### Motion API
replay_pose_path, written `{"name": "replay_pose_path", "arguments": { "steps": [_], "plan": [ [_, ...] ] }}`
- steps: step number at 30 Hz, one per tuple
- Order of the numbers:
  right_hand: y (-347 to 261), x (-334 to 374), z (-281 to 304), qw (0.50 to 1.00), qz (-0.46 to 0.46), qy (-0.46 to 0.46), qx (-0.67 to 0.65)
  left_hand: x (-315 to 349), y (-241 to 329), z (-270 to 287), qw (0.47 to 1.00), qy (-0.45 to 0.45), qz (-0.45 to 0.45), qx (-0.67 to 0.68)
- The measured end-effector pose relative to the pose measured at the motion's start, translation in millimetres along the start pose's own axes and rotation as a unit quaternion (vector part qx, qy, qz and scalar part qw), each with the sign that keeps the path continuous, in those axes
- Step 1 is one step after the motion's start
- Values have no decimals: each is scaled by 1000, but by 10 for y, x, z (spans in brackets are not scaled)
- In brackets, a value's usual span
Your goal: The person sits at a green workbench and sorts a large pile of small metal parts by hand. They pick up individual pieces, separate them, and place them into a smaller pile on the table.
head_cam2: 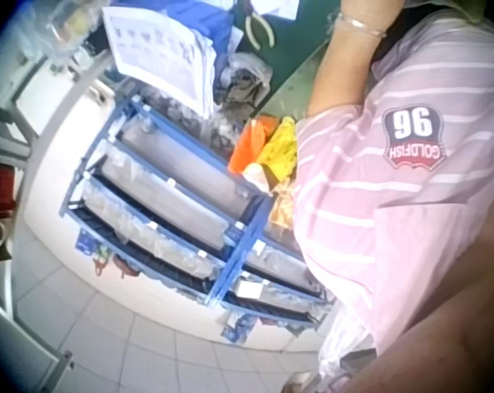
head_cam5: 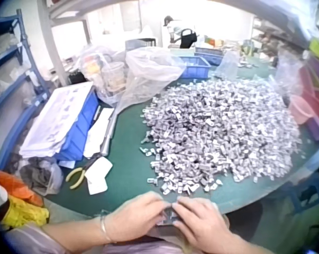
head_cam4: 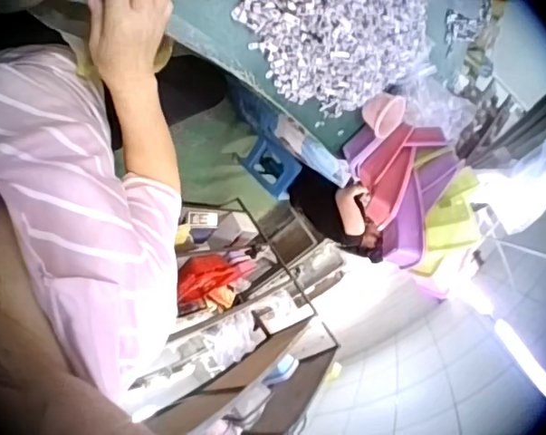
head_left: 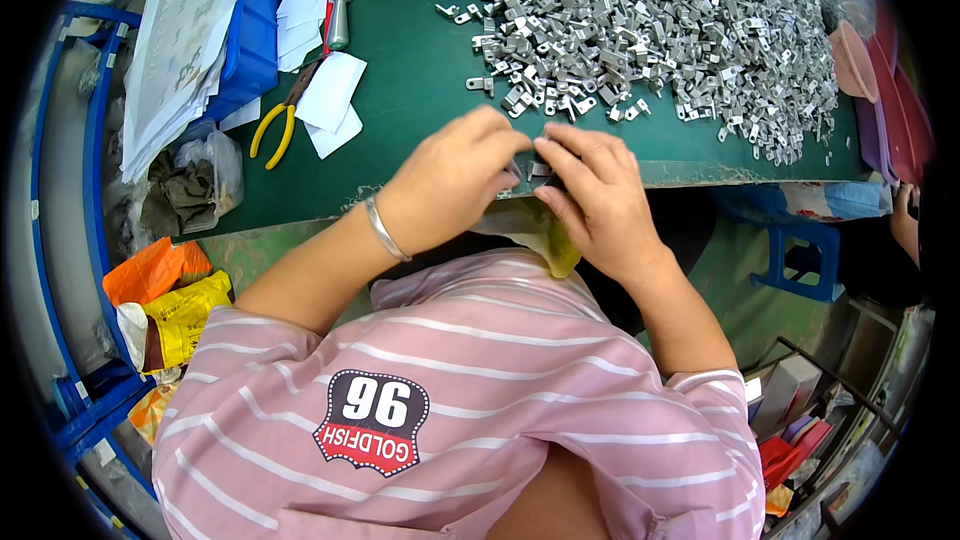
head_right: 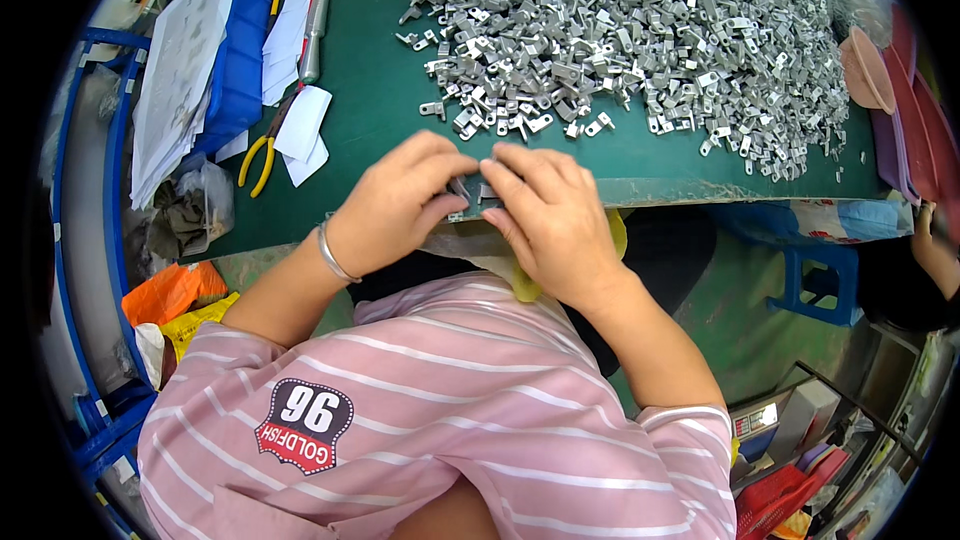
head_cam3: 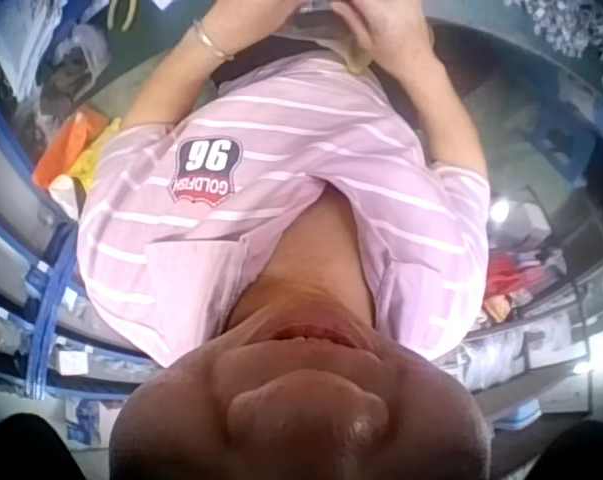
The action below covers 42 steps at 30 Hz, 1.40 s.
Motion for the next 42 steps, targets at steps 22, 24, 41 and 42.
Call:
{"name": "replay_pose_path", "arguments": {
  "steps": [22, 24, 41, 42],
  "plan": [
    [403, 9, 150, 979, -103, 167, 57, 299, 167, -650, 951, -182, -194, -157],
    [265, 26, 41, 985, -52, 157, 38, 317, 171, -720, 936, -253, -172, -172],
    [158, 103, 107, 996, -58, 61, -21, -259, 161, -300, 998, 48, -22, -37],
    [156, 98, 107, 996, -66, 56, -29, -257, 144, -301, 997, 56, -31, -34]
  ]
}}
Point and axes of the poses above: each hand's wrist, its own x-axis away from the middle knuckle, its own z-axis out of the back of the hand, y = z × x, the point moved 3 cm from there along -x, towards the middle knuckle, and after that the axes turned 15 degrees about -y, right-handed, at the moved point
